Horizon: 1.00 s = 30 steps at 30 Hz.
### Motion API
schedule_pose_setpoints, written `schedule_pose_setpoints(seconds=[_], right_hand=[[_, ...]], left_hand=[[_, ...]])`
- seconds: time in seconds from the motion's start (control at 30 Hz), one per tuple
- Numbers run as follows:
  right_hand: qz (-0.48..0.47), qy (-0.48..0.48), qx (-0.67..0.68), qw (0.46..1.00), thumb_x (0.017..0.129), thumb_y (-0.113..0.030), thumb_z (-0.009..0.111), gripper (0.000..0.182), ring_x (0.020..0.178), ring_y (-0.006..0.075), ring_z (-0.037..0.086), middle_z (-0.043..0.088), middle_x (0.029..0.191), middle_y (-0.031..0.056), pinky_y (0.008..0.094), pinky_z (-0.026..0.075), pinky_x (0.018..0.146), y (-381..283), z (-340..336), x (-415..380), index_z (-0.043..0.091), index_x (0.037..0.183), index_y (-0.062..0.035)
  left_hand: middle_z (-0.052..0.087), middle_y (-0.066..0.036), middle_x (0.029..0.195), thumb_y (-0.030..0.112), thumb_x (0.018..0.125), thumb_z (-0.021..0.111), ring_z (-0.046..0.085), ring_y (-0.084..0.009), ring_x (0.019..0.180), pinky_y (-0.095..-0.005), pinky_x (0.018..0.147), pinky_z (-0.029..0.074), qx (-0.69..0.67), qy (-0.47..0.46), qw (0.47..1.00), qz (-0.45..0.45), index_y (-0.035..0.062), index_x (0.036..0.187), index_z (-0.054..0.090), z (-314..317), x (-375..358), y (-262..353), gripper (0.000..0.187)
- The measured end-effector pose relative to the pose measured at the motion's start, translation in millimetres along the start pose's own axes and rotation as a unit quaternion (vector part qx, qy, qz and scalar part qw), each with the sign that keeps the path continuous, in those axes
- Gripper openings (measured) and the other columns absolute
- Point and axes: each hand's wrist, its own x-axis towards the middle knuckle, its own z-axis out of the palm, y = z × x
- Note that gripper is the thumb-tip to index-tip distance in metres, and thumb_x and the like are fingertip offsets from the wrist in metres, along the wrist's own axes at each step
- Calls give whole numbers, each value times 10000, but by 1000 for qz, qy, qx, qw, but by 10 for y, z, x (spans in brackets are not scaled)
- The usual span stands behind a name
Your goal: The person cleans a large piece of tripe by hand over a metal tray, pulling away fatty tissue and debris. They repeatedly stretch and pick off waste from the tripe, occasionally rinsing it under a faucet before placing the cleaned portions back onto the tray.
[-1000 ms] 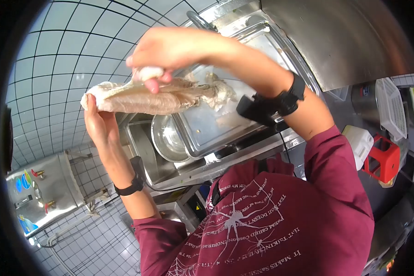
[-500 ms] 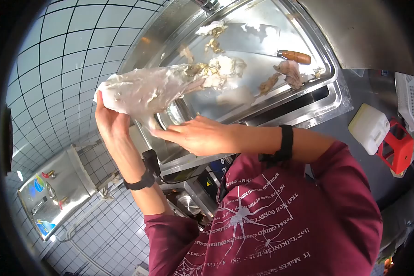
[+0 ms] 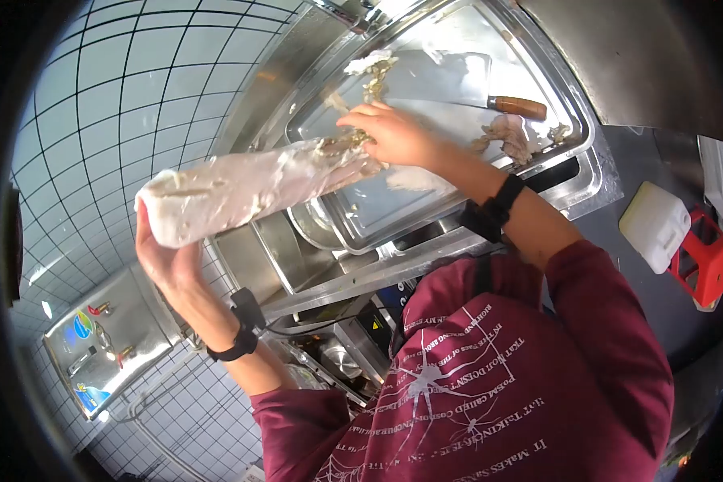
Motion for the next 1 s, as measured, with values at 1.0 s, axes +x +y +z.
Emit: schedule_pose_setpoints(seconds=[1.0], right_hand=[[181,-175,496,831,872,-73,335,372,931,160,584,629,1076,111,278,427,909,-281,-351,-62,616,1073,64]], left_hand=[[571,-168,1253,267,965,471,525,-324,1190,-485,1061,368,39,241,970,-20,-23,1241,504,-1332,211,-474,401]])
